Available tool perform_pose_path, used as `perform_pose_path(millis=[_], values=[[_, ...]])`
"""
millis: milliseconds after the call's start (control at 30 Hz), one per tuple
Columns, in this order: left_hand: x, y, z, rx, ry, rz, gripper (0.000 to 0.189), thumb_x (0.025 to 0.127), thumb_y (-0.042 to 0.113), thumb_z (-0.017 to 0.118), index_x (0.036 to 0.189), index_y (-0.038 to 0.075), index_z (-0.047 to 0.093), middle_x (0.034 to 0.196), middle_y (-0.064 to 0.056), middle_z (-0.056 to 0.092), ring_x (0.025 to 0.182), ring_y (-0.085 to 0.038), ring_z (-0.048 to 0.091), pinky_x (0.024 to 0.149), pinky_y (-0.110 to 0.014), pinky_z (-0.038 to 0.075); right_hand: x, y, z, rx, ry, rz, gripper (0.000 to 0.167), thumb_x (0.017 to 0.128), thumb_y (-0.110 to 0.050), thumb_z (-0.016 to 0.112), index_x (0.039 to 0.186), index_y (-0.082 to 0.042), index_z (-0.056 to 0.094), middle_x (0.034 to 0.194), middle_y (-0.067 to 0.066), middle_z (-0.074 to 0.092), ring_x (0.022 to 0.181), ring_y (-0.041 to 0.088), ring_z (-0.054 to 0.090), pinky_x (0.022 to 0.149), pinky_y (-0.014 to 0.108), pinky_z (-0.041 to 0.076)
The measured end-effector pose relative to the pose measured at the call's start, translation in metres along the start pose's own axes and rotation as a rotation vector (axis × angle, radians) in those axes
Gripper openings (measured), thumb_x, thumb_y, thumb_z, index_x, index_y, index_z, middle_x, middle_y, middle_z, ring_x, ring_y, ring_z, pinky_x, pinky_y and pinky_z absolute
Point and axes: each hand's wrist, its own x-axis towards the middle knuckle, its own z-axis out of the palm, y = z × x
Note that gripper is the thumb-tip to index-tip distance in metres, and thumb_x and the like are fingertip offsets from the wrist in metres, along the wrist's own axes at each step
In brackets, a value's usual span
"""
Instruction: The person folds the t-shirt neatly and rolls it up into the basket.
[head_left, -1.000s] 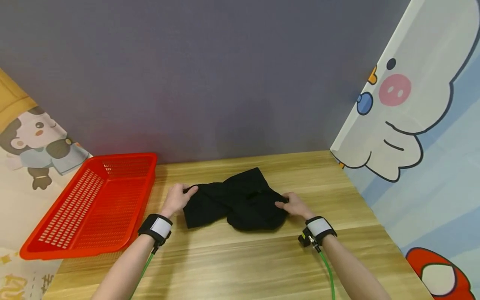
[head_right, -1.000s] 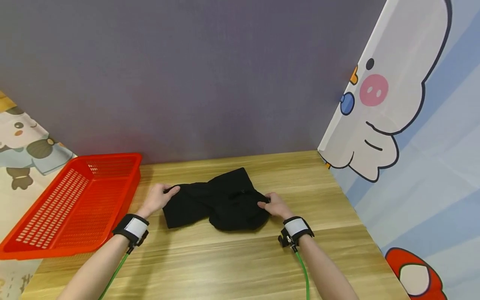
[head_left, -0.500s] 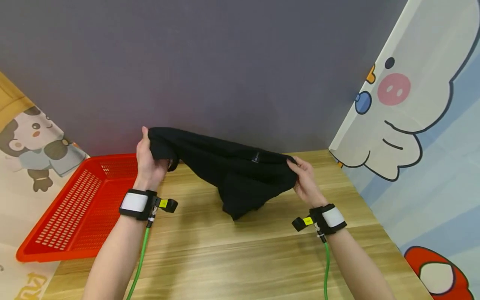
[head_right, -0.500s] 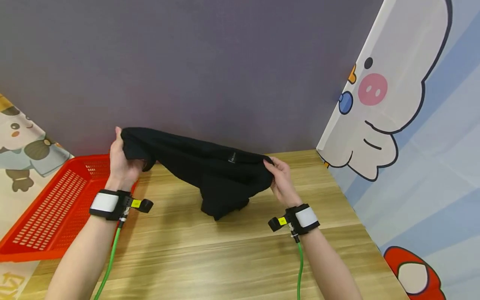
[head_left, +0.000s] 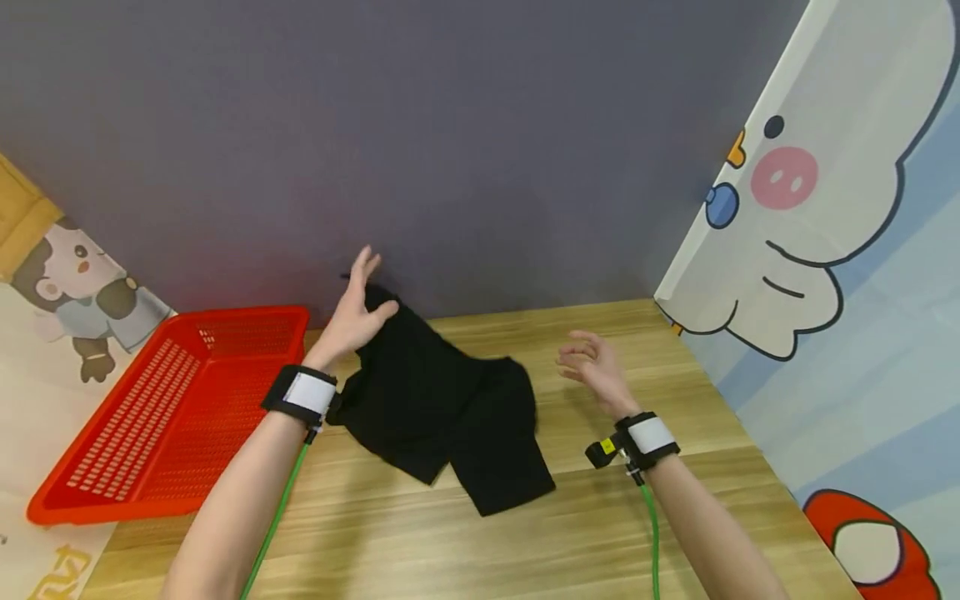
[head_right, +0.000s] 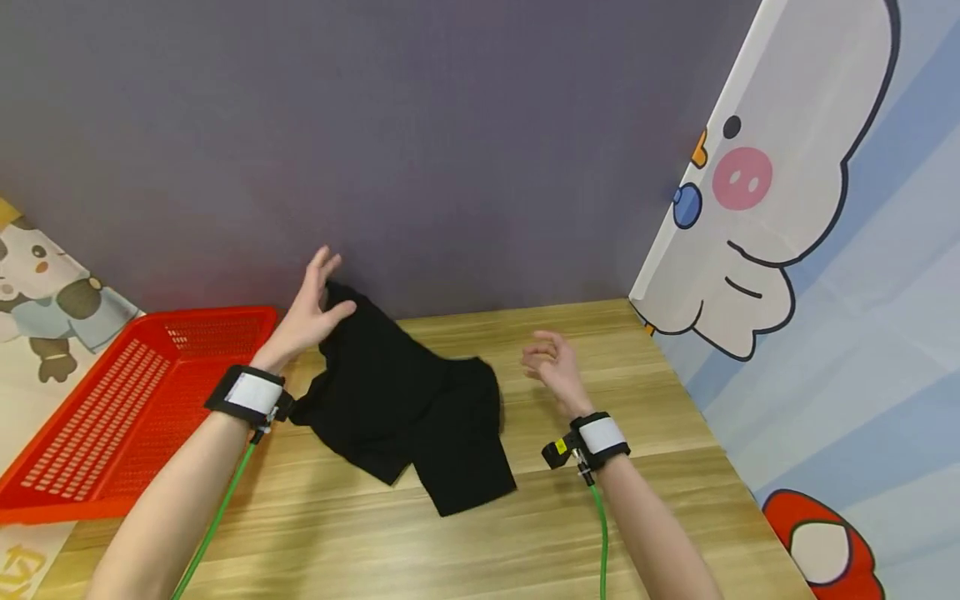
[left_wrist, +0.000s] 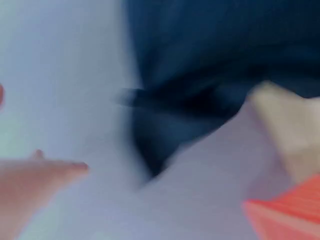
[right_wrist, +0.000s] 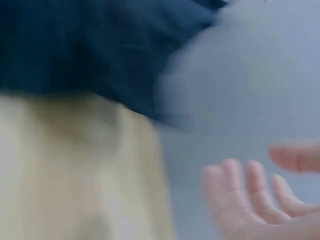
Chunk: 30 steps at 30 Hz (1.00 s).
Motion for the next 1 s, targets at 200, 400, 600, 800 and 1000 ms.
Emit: perform_pose_path(millis=[200, 400, 600, 800, 1000], values=[[-0.045, -0.066, 0.022, 0.385, -0.018, -0.272, 0.063, 0.087, 0.003, 0.051, 0.147, -0.007, 0.034, 0.139, -0.037, 0.044, 0.128, -0.055, 0.043, 0.107, -0.064, 0.036, -0.007, 0.043, 0.004, -0.579, -0.142, 0.098, 0.046, 0.097, -0.017, 0.062, 0.130, 0.014, 0.054, 0.120, 0.032, 0.064, 0.104, 0.039, 0.066, 0.085, 0.043, 0.058], [-0.074, -0.096, 0.025, 0.543, -0.223, -0.633, 0.082, 0.083, 0.010, 0.058, 0.150, -0.010, 0.016, 0.144, -0.046, 0.024, 0.134, -0.064, 0.024, 0.104, -0.077, 0.031, -0.005, 0.057, 0.032, -0.898, -0.144, 0.134, 0.044, 0.096, -0.040, 0.063, 0.103, 0.004, 0.067, 0.093, 0.014, 0.069, 0.079, 0.022, 0.063, 0.069, 0.035, 0.051], [-0.084, -0.109, 0.024, 0.574, -0.334, -0.683, 0.078, 0.075, 0.006, 0.070, 0.143, -0.012, 0.035, 0.142, -0.042, 0.027, 0.132, -0.062, 0.026, 0.102, -0.074, 0.033, -0.003, 0.065, 0.058, -0.994, -0.150, 0.128, 0.052, 0.094, -0.039, 0.067, 0.058, -0.016, 0.038, 0.052, -0.005, 0.031, 0.046, 0.011, 0.030, 0.046, 0.024, 0.023], [-0.079, -0.115, 0.019, 0.396, -0.069, -0.426, 0.031, 0.097, 0.015, 0.059, 0.116, -0.008, 0.064, 0.114, -0.028, 0.064, 0.102, -0.039, 0.061, 0.088, -0.047, 0.050, 0.002, 0.066, 0.044, -0.648, -0.114, 0.074, 0.032, 0.101, -0.021, 0.055, 0.073, -0.005, 0.054, 0.064, 0.000, 0.042, 0.059, 0.015, 0.041, 0.059, 0.027, 0.034], [-0.061, -0.083, 0.003, -0.453, 0.008, -0.469, 0.036, 0.108, 0.030, 0.044, 0.127, 0.002, 0.055, 0.099, 0.006, 0.067, 0.086, -0.002, 0.062, 0.078, -0.018, 0.052, -0.002, 0.042, 0.009, 0.109, 0.085, 0.155, 0.023, 0.103, -0.023, 0.056, 0.090, -0.004, 0.059, 0.082, -0.005, 0.054, 0.073, 0.007, 0.053, 0.068, 0.019, 0.045]])
